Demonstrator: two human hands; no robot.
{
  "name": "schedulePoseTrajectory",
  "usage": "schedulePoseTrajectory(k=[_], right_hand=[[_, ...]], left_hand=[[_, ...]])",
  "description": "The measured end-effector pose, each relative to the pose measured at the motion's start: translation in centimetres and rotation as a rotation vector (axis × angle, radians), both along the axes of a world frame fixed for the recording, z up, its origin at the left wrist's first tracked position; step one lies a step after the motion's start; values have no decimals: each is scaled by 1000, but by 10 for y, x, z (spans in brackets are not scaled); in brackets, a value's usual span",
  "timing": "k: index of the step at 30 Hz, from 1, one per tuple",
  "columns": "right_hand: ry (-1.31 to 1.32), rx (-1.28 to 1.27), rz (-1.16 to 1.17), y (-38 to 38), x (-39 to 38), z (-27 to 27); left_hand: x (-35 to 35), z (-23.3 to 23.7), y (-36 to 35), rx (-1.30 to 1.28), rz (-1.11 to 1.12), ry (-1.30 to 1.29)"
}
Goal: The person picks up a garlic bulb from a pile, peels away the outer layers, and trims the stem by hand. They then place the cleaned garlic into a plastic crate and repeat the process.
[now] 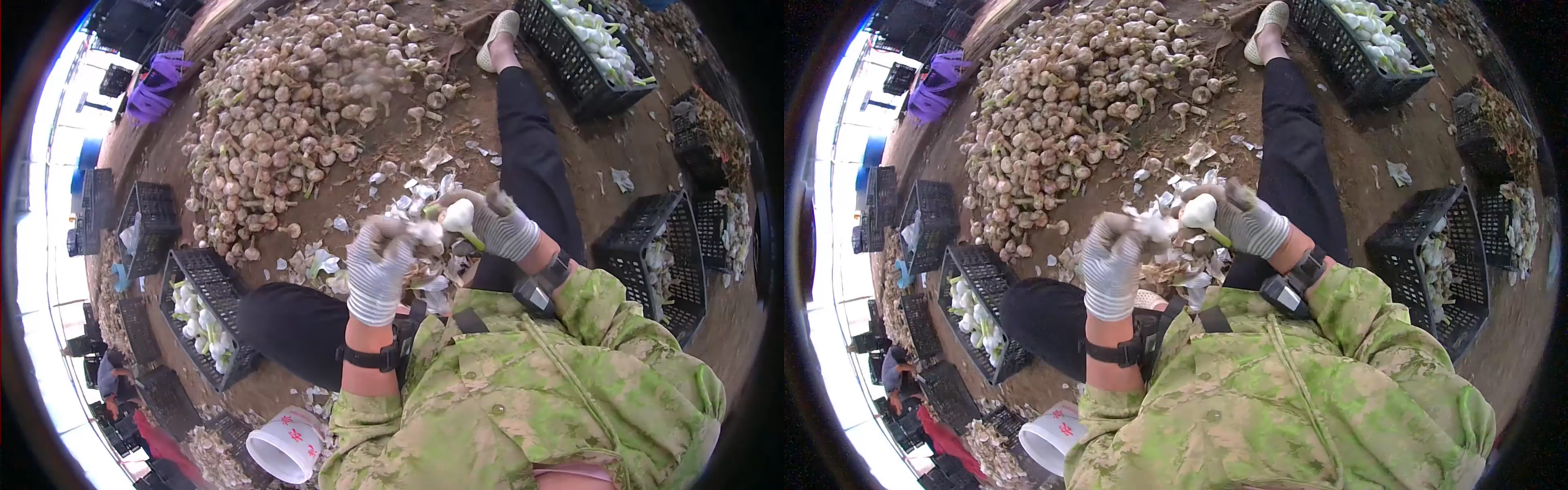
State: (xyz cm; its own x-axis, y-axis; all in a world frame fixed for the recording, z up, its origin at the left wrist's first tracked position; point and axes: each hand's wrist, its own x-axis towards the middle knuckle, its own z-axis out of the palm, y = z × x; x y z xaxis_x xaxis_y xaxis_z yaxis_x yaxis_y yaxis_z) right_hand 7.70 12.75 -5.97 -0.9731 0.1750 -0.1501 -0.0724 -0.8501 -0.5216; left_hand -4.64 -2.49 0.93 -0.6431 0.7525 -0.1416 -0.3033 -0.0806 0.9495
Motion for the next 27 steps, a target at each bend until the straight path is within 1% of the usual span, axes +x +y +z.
schedulePoseTrajectory(k=[1,2,3,4,5,6,7,8,9,11,13,14,15,16,17,18,19,21,22,23,25,26,27], right_hand=[[-12,-6,34,2,1,-5],[-84,54,55,3,4,-3],[-172,41,-56,-4,0,13],[-158,27,-90,-7,-2,15],[-145,13,-123,-7,-2,16],[-145,13,-130,-3,1,15],[-124,-55,-67,2,4,12],[-103,-125,-4,6,5,9],[-105,-128,-11,5,5,2],[-205,-253,-170,1,0,-11],[-190,-253,-134,2,2,-12],[-204,-374,-165,0,1,-17],[-218,-496,-197,-1,0,-18],[-219,-498,-201,-3,-2,-19],[-284,-499,-245,-6,-6,-18],[-348,-500,-291,-7,-7,-18],[-350,-504,-296,-7,-4,-20],[-390,-498,-159,-4,-1,-17],[-391,-410,-149,-3,5,-6],[-392,-412,-153,-3,7,-2],[-257,-389,-77,0,8,4],[-188,-371,-42,3,8,6],[-186,-366,-50,5,10,3]], left_hand=[[0,4,-1,1,-11,0],[-1,11,-2,-33,3,39],[-5,15,-3,-66,15,79],[-14,11,-4,-26,108,-41],[-26,-3,-10,38,161,-157],[-43,-27,-20,-214,91,182],[-53,-44,-26,-461,18,524],[-45,-44,-25,-591,-42,476],[-31,-31,-19,-601,-45,518],[-6,-11,-5,-465,-13,750],[10,-12,8,-305,-52,1008],[20,-5,17,-270,-67,1063],[25,-6,24,-270,-69,1062],[30,-7,31,-228,-39,1145],[34,-8,36,-184,-10,1227],[37,-12,41,-191,-9,1240],[34,-15,43,-191,-16,1238],[26,-29,48,-130,-70,1179],[24,-60,46,-145,-58,680],[20,-49,48,-145,-62,679],[3,-14,52,-185,140,242],[-1,-15,52,-176,131,244],[-3,-18,49,-281,90,362]])
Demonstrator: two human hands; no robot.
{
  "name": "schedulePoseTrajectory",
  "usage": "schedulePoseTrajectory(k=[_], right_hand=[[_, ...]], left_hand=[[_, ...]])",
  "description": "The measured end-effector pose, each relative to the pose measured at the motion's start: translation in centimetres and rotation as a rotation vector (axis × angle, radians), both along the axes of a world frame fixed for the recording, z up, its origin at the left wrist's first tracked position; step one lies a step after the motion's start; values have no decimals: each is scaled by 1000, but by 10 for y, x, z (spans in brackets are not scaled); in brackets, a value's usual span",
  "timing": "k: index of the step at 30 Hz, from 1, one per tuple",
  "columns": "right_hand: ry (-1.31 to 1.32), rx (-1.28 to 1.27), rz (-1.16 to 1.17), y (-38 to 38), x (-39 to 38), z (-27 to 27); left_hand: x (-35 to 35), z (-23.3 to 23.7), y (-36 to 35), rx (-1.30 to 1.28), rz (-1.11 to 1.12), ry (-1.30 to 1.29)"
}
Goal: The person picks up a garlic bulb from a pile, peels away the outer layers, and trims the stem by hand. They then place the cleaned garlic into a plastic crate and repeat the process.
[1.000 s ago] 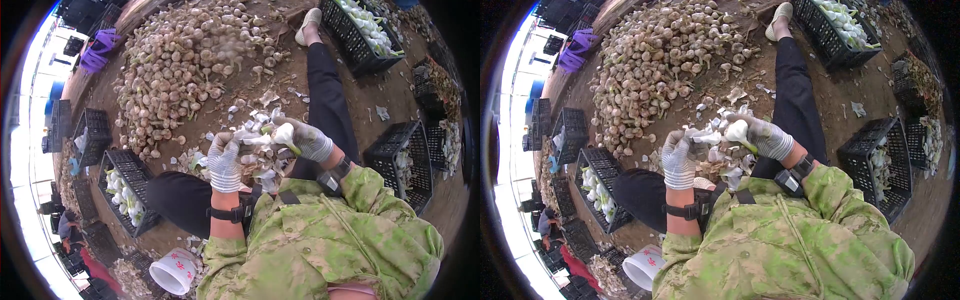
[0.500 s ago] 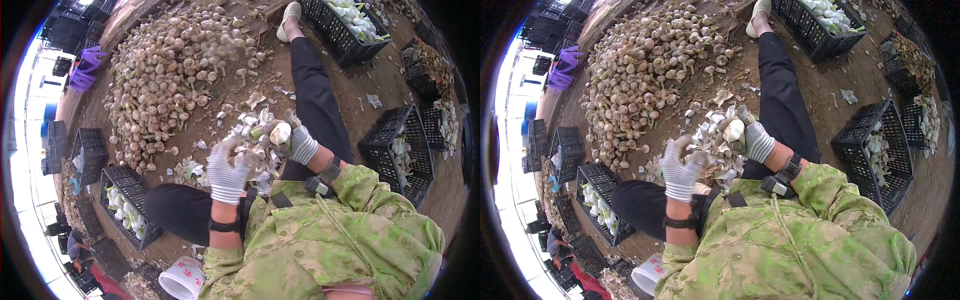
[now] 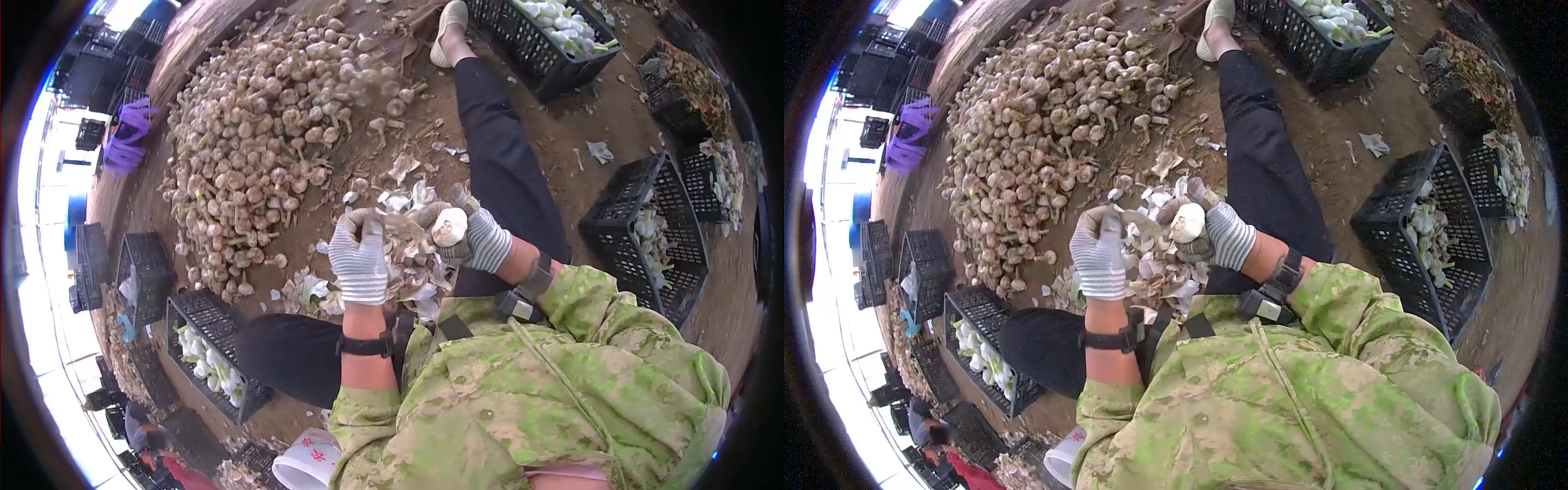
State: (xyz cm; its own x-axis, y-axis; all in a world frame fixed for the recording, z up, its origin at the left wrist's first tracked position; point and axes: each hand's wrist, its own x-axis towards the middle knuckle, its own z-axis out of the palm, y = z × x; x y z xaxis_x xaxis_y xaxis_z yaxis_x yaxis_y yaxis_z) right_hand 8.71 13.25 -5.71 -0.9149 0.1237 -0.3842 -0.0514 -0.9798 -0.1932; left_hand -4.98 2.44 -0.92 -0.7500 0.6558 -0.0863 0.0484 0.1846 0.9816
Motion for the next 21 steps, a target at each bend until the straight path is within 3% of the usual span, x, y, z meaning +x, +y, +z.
schedulePoseTrajectory(k=[2,5,10,13,16,17,18,20,21], right_hand=[[54,-81,9,1,1,-9],[-44,54,-30,2,1,-7],[-163,123,-105,-9,-7,-14],[-219,112,-148,-14,-9,-11],[-174,93,-127,-13,-7,0],[-116,144,-68,-13,-4,5],[-56,194,-11,-13,-3,7],[-33,212,19,-9,-1,-6],[-41,228,-1,-9,-2,-9]], left_hand=[[2,0,-7,-119,-32,111],[10,4,-18,2,-278,524],[33,9,-14,40,-221,656],[35,5,-10,100,-221,880],[29,-2,-8,147,-271,745],[30,-3,-6,135,-147,476],[27,-2,-8,136,-151,474],[11,2,-11,16,98,8],[9,7,-12,-27,35,56]])
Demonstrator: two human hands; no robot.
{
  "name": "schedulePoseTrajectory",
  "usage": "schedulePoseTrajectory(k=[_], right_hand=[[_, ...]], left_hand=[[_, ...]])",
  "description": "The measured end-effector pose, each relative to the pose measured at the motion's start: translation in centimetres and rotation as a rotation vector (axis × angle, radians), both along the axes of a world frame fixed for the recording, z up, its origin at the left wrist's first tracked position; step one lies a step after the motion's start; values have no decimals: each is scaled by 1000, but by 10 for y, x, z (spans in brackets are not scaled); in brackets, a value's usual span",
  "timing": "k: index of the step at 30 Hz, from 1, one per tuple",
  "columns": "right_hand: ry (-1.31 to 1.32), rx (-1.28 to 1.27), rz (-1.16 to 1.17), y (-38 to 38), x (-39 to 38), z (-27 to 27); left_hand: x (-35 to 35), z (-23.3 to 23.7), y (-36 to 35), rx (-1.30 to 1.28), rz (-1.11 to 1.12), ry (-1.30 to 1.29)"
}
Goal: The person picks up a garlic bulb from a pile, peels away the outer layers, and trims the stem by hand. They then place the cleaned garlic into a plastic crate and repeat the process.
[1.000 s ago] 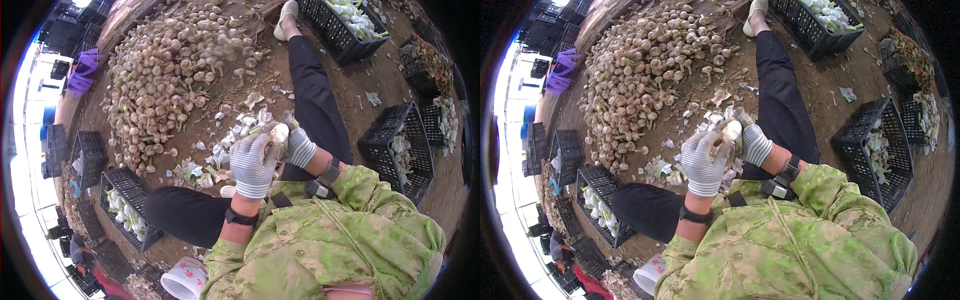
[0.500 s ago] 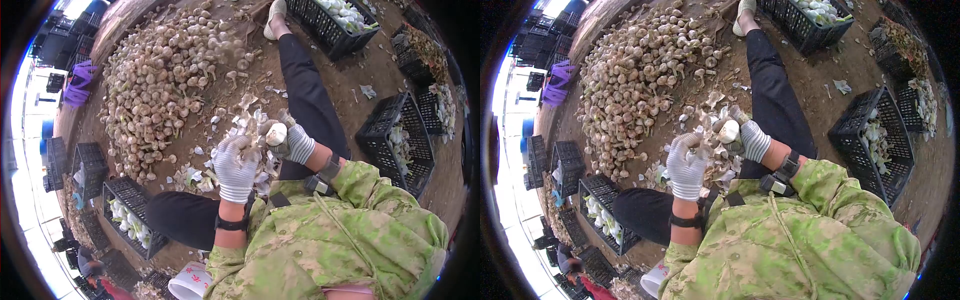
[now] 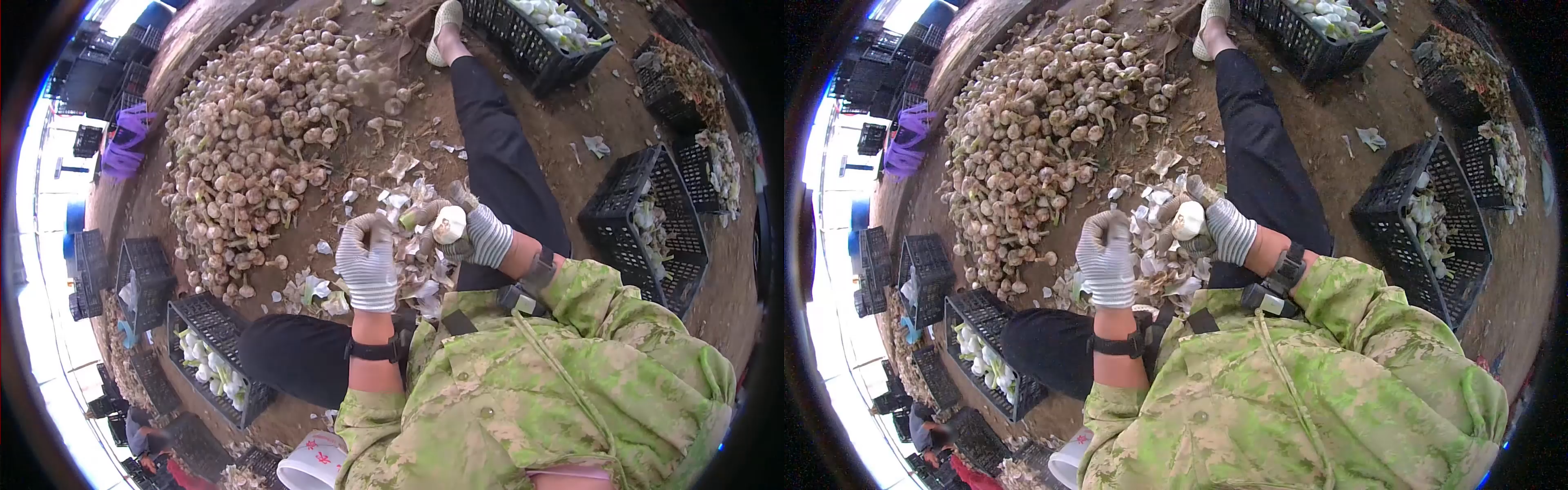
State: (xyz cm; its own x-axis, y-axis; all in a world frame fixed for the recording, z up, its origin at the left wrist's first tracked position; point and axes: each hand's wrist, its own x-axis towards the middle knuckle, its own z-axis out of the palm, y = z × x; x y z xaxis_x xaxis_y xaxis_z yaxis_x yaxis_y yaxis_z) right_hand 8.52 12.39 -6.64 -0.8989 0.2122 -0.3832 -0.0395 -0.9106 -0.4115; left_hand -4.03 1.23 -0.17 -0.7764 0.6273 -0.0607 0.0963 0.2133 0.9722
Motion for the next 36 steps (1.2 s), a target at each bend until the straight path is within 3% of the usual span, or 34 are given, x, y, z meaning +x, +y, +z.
schedulePoseTrajectory(k=[1,3,4,5,7,9,11,13,15,16,17,19,21,23,25,26,27,28,29,30,31,33,34,35,36], right_hand=[[-7,13,-19,0,0,-3],[-104,-60,-83,-3,-6,8],[-201,-131,-149,-5,-8,12],[-202,-136,-148,-6,-8,10],[-247,-10,-151,-6,-8,2],[-243,92,-132,1,-1,1],[-331,280,-21,4,11,5],[-285,250,-43,1,8,0],[-175,75,-112,-1,5,2],[-160,142,-75,0,8,1],[-160,144,-84,3,11,5],[17,102,64,11,17,17],[-154,-181,-126,11,16,10],[-229,-191,-320,9,8,-2],[-102,-121,-201,29,20,-34],[-454,-152,-337,49,5,8],[-208,-171,-396,79,17,-13],[180,-230,-502,112,14,5],[177,-244,-480,151,19,21],[423,-211,-533,190,25,35],[669,-200,-579,203,24,44],[143,47,-749,184,17,85],[138,17,-639,183,15,58],[127,-7,-537,179,10,33],[-88,97,-513,154,-4,35]], left_hand=[[4,1,-1,1,0,1],[16,0,-3,116,-265,393],[19,-2,-3,119,-298,604],[23,-3,-4,114,-300,603],[28,-5,-3,66,-307,885],[33,3,0,27,-331,923],[37,10,0,-224,-438,994],[32,8,6,-144,-453,1042],[24,-6,9,40,-412,412],[13,-16,8,27,-372,-27],[7,-11,13,115,-231,-162],[-9,-27,9,44,-12,-279],[-18,-46,0,-26,-135,227],[-9,-52,-4,-178,-206,93],[-17,-103,-18,1,-278,17],[-14,-97,-18,-77,-293,-128],[-9,-89,-19,-176,-297,-272],[-10,-85,-13,-242,-356,-220],[-10,-83,-15,-319,-396,-174],[-15,-123,-23,-242,-389,-140],[-9,-106,-17,-288,-403,-87],[-2,-93,-12,-294,-403,138],[-5,-115,-15,-278,-383,23],[-12,-125,-15,-354,-443,92],[-18,-139,-15,-355,-366,77]])
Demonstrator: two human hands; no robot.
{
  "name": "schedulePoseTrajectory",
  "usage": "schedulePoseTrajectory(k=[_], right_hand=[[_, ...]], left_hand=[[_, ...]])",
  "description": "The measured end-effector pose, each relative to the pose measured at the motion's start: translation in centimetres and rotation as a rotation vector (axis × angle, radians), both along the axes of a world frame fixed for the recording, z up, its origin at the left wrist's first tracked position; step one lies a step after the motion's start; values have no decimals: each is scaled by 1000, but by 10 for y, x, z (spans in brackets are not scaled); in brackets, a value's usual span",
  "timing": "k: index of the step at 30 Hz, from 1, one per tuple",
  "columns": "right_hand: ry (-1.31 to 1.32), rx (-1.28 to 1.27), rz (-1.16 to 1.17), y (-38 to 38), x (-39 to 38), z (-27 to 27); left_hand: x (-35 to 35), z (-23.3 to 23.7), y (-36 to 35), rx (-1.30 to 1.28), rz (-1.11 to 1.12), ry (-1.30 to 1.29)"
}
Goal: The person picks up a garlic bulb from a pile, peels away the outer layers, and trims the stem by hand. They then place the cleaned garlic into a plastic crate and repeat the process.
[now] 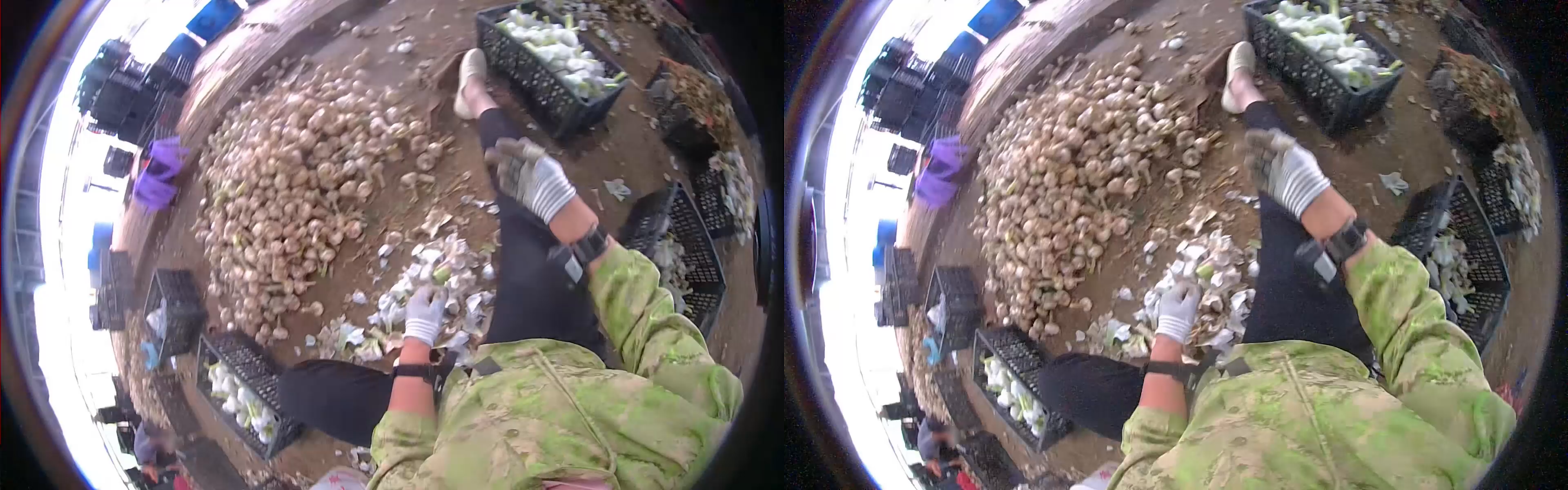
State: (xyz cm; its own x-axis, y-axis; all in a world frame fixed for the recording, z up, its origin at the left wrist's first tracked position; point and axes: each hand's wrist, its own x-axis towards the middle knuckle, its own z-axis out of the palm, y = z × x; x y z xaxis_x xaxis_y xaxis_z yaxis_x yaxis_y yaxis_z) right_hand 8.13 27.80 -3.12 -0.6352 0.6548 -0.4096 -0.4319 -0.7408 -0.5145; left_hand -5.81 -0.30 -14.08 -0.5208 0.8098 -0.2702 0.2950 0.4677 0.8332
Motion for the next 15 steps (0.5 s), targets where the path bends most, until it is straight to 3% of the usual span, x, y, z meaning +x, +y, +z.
schedulePoseTrajectory(k=[2,3,4,6,7,8,9,11,13,15], right_hand=[[-210,-25,168,-44,-35,1],[-102,-64,330,-62,-44,-5],[-168,-88,439,-77,-56,-7],[-125,126,644,-104,-75,-26],[-44,158,640,-115,-75,-34],[-54,26,765,-121,-86,-58],[-85,347,689,-132,-82,-74],[-133,291,710,-139,-77,-110],[-371,514,775,-127,-76,-119],[-364,299,635,-123,-83,-112]], left_hand=[[-19,-16,0,-1,124,27],[-32,-17,4,-4,170,55],[-44,-18,8,43,260,42],[-78,-19,18,3,337,-9],[-99,-25,24,-26,383,-27],[-119,-34,31,-75,393,94],[-140,-40,38,-122,401,216],[-174,-33,68,-128,429,324],[-214,-46,101,-195,385,519],[-249,-62,135,-269,386,509]])
